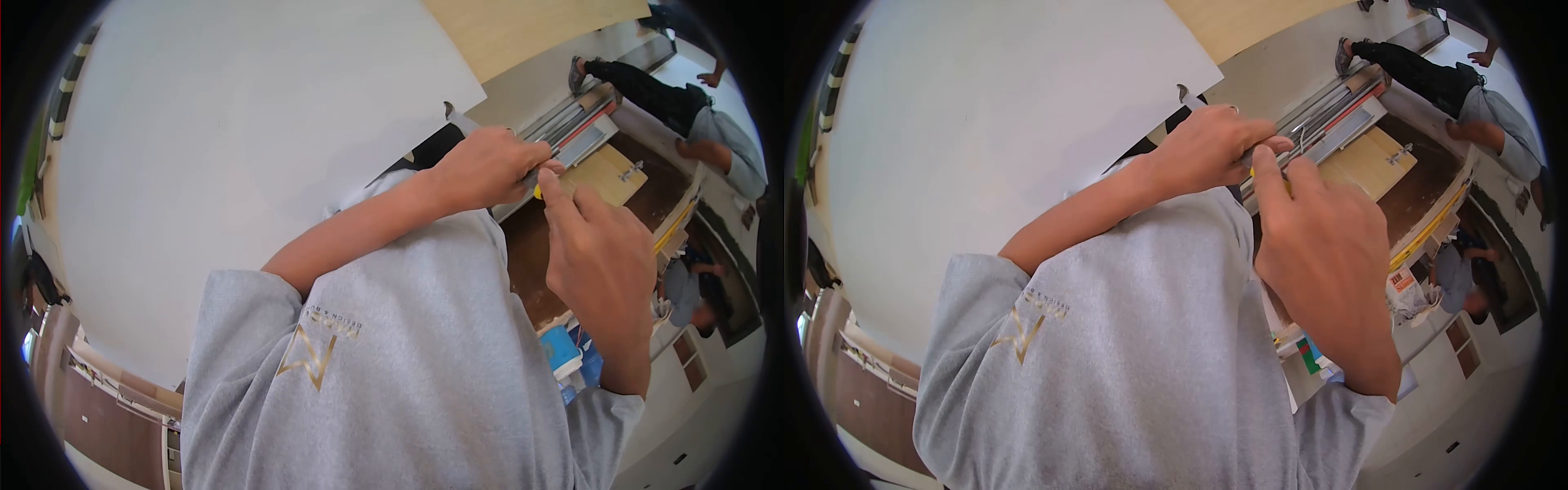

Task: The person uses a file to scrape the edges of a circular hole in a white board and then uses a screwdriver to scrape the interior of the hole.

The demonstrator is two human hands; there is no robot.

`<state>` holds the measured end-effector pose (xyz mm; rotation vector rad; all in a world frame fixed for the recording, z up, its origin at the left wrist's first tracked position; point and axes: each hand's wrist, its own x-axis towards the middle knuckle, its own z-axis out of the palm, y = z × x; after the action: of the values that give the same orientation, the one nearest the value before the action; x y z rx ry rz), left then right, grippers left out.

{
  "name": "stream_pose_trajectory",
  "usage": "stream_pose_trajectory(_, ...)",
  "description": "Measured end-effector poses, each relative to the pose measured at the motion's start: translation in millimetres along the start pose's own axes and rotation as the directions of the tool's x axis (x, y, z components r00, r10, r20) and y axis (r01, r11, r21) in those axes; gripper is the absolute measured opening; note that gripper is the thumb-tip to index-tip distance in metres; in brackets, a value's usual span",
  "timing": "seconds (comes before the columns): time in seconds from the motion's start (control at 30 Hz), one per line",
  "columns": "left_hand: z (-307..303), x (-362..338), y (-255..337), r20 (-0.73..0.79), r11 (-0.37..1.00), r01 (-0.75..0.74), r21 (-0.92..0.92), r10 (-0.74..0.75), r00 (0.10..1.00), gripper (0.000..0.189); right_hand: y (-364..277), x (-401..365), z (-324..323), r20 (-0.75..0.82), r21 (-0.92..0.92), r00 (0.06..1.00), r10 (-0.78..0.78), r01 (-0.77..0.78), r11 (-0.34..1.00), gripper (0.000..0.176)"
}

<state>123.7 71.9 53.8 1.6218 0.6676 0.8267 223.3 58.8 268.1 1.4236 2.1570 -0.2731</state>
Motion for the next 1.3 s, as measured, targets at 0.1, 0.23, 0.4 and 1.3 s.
stream_pose_trajectory(0.1, 0.3, 1.6, 1.9, -0.004, 1.000, 0.003, 0.004, -0.003, 1.000, 0.013, -0.1, -1.7, 1.3, -0.029, -0.026, 0.999, -0.028, 0.027, 0.999, 0.047)
stream_pose_trajectory(0.23, 2.4, -1.3, 3.6, -0.033, 1.000, 0.014, 0.015, -0.013, 0.999, 0.012, 1.8, -0.7, 2.8, -0.031, -0.021, 0.998, -0.057, 0.056, 0.998, 0.049)
stream_pose_trajectory(0.4, 2.4, -3.5, 3.3, -0.044, 0.998, 0.010, 0.056, -0.008, 0.999, 0.015, 1.5, 4.1, -3.1, -0.003, -0.015, 0.993, -0.120, 0.120, 0.993, 0.047)
stream_pose_trajectory(1.3, 0.3, 0.3, 6.2, -0.093, 0.998, -0.003, 0.060, 0.008, 0.996, 0.031, 4.5, 4.8, -7.9, -0.007, -0.025, 0.991, -0.132, 0.132, 0.991, 0.050)
